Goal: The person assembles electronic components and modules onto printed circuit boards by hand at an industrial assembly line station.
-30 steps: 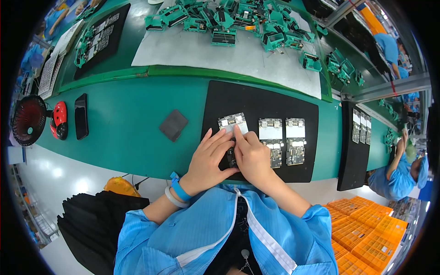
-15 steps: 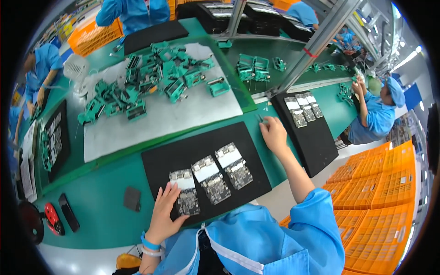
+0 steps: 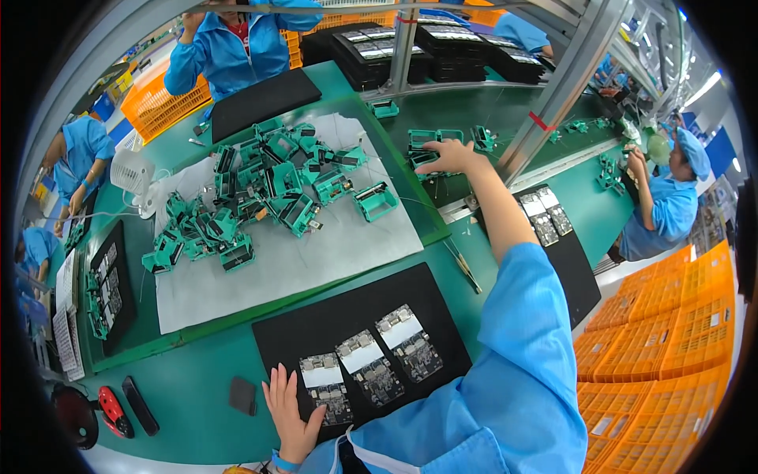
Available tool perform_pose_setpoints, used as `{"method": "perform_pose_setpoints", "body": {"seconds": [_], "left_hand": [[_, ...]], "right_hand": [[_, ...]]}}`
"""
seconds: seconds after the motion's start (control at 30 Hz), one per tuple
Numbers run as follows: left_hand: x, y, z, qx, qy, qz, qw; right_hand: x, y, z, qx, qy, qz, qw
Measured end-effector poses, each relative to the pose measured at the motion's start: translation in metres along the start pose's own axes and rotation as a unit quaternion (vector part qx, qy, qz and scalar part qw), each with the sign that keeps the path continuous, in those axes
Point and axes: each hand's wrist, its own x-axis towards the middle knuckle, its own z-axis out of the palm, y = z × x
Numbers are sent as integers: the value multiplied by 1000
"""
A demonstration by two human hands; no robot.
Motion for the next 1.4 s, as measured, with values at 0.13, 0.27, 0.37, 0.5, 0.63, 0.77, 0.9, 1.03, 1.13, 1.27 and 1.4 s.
{"method": "perform_pose_setpoints", "body": {"seconds": [0.13, 0.27, 0.37, 0.5, 0.63, 0.77, 0.9, 1.03, 1.13, 1.27, 1.4], "left_hand": [[-3, 2, -3, 21, 9, -2, 1000], [1, -1, 1, 6, 6, 9, 1000], [2, 1, 0, -3, 15, -8, 1000], [-2, 5, -5, -13, 22, -10, 1000], [-3, 3, -4, -24, 31, -4, 999], [0, 1, -5, -24, 27, 1, 999], [-3, 0, -3, -31, 32, -1, 999], [-2, -1, -2, -37, 28, 1, 999], [-1, -2, -2, -44, 25, 0, 999], [-2, -1, -3, -45, 23, -4, 999], [-2, 0, -2, -50, 29, -3, 998]], "right_hand": [[24, 11, -6, 111, -18, -22, 993], [61, 42, 5, 187, -41, -125, 974], [75, 38, 7, 111, -65, -61, 990], [81, 33, 4, 162, -77, -50, 982], [75, 35, 8, 238, -17, -94, 966], [73, 36, 5, 254, -36, -55, 965], [58, 37, 7, 252, 24, -95, 963], [47, 45, 0, 335, 56, -63, 939], [36, 45, -10, 370, 77, -62, 924], [2, 39, -46, 440, 95, -91, 889], [-59, -4, -86, 428, 109, -173, 880]]}}
